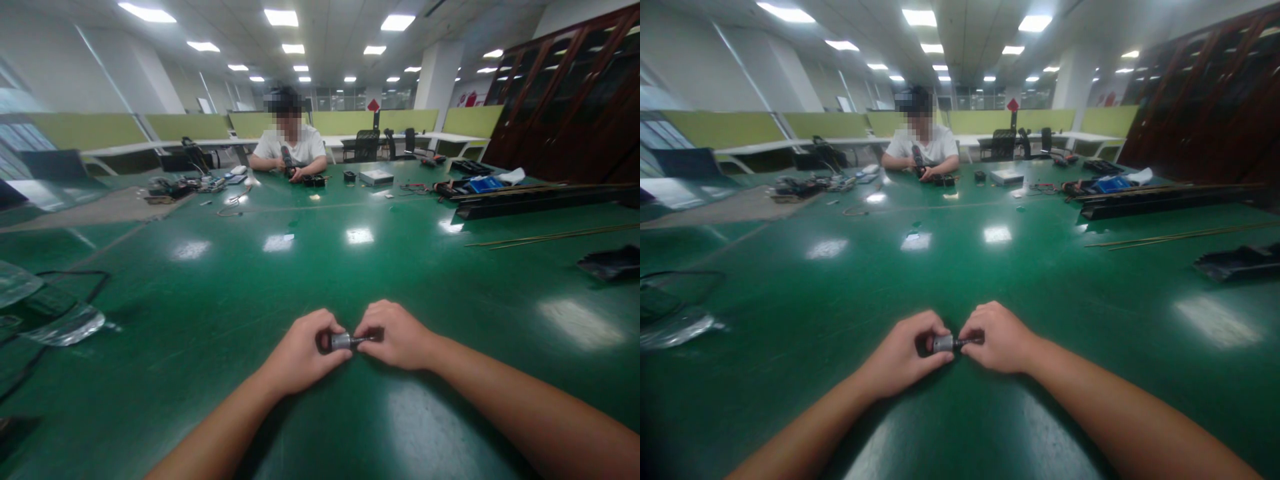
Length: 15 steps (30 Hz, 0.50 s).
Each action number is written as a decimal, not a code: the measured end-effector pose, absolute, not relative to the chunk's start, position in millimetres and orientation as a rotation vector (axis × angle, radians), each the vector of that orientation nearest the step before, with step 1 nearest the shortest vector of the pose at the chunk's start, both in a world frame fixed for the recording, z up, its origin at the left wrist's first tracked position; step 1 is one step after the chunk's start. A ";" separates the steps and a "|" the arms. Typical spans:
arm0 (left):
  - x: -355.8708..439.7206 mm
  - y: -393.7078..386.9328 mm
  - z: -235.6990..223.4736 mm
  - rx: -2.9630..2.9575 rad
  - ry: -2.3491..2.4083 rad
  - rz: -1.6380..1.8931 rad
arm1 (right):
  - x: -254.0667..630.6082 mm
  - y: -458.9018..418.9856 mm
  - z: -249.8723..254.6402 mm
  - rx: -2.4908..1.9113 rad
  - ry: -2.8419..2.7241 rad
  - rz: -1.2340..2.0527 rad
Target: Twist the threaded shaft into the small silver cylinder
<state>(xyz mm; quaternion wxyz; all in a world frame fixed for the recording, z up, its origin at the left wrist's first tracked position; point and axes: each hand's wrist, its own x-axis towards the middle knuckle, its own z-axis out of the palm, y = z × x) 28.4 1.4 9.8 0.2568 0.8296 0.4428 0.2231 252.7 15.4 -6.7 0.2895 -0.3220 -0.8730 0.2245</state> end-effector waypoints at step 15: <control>26.7 2.1 8.7 2.262 1.187 0.614 | 254.7 16.8 -6.4 -0.828 -2.357 0.561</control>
